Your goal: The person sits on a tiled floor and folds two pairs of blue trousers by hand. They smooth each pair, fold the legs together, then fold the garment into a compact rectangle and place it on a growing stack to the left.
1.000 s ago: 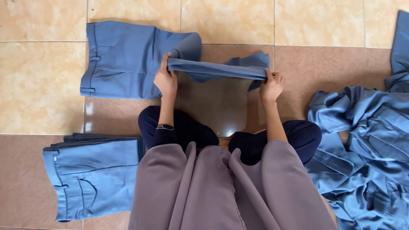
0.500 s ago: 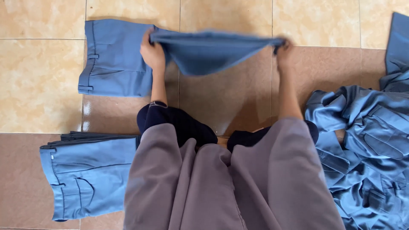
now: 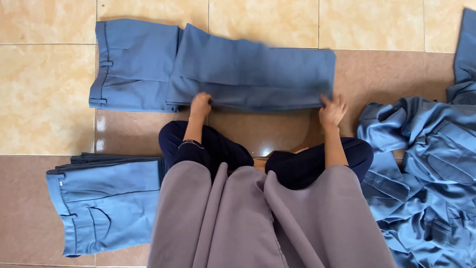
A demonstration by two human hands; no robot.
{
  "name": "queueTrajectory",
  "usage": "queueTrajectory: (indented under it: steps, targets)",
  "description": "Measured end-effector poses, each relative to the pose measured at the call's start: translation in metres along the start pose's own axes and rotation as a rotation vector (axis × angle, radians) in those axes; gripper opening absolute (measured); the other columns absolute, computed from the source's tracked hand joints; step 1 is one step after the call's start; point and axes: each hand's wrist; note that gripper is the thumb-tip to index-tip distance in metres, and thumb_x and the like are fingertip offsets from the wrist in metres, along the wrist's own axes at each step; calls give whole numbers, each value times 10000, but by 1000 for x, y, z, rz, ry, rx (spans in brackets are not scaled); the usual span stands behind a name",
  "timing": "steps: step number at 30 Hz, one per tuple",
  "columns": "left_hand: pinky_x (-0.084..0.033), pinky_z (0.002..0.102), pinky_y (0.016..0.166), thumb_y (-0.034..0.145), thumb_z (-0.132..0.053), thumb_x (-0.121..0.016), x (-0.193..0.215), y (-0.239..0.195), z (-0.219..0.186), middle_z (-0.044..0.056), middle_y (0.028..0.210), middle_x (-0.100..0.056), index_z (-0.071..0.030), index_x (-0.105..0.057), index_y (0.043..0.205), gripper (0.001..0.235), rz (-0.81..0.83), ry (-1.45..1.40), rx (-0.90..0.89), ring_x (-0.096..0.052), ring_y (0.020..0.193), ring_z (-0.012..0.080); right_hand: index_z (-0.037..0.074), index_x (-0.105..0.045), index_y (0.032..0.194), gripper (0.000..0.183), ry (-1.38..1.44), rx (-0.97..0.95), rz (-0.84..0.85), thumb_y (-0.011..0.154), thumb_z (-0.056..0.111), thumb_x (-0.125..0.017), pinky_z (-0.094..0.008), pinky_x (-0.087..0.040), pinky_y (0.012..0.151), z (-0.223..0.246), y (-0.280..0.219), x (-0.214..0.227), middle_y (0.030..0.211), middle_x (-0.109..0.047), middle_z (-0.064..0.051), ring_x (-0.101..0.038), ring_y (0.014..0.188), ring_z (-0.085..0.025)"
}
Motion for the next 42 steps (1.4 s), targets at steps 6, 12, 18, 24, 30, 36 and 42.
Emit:
queueTrajectory:
  steps: [6, 12, 18, 24, 30, 36, 42]
  targets:
    - [-582, 422, 755, 657, 81, -663, 5, -2, -14, 63, 844, -583, -135, -638, 802, 261, 77, -96, -1, -638, 834, 304, 388, -686, 1372, 586, 13, -105, 320, 891, 59, -623, -595, -484, 1021, -11, 0, -11, 1585, -437, -88, -373, 1449, -385]
    - [-581, 479, 901, 683, -58, -755, -2, -3, -13, 86, 997, -630, -157, -670, 1024, 365, 203, -124, 26, -660, 1014, 329, 353, -526, 1539, 619, -84, -237, 381, 991, 66, -521, -618, -388, 1004, 19, -1, 33, 1566, -431, -166, -316, 1446, -388]
    - [-469, 459, 1033, 915, -423, -744, 96, 14, -52, 139, 1131, -687, -156, -677, 1173, 377, -339, -315, -84, -617, 1174, 348, 278, -451, 1611, 608, -167, -481, 323, 1070, 1, -475, -723, -215, 1140, -15, 5, 0, 1692, -85, -229, -5, 1535, -456]
    - [-291, 731, 1142, 1040, -254, -572, 64, 30, -2, 149, 1616, -356, -199, -322, 1538, 559, 0, -140, 731, -281, 1514, 394, 69, -586, 1467, 649, 135, 331, -124, 836, 0, -722, -568, -418, 1108, 54, -9, 20, 1482, -461, -309, -478, 1366, -478]
    - [-142, 875, 1088, 688, -886, -679, 101, 20, -66, 205, 1712, 84, -191, -102, 1675, 1338, 413, -50, 669, 78, 1556, 475, 295, -446, 1575, 513, 74, 163, 285, 1072, 368, -511, -679, -397, 1096, 55, -18, 7, 1613, -391, -202, -357, 1488, -432]
    - [-95, 869, 1095, 696, -894, -668, 162, 21, -72, 197, 1714, 101, -235, -25, 1683, 1350, 402, -71, 835, 113, 1555, 460, 355, -418, 1575, 543, 45, 184, 224, 1045, 346, -537, -713, -381, 1087, 42, -20, -6, 1632, -360, -158, -345, 1496, -411]
    - [-89, 880, 1090, 598, -944, -710, 161, 22, -35, 170, 1702, 174, -278, 72, 1679, 1492, 384, -86, 993, 130, 1549, 467, 288, -509, 1548, 525, 33, 304, 135, 1040, 411, -565, -605, -415, 1102, 59, -21, -1, 1594, -448, -176, -428, 1464, -382]
Point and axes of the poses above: each hand's wrist, its own y-axis towards the middle knuckle, its own x-axis out of the back of the hand, z = x × y
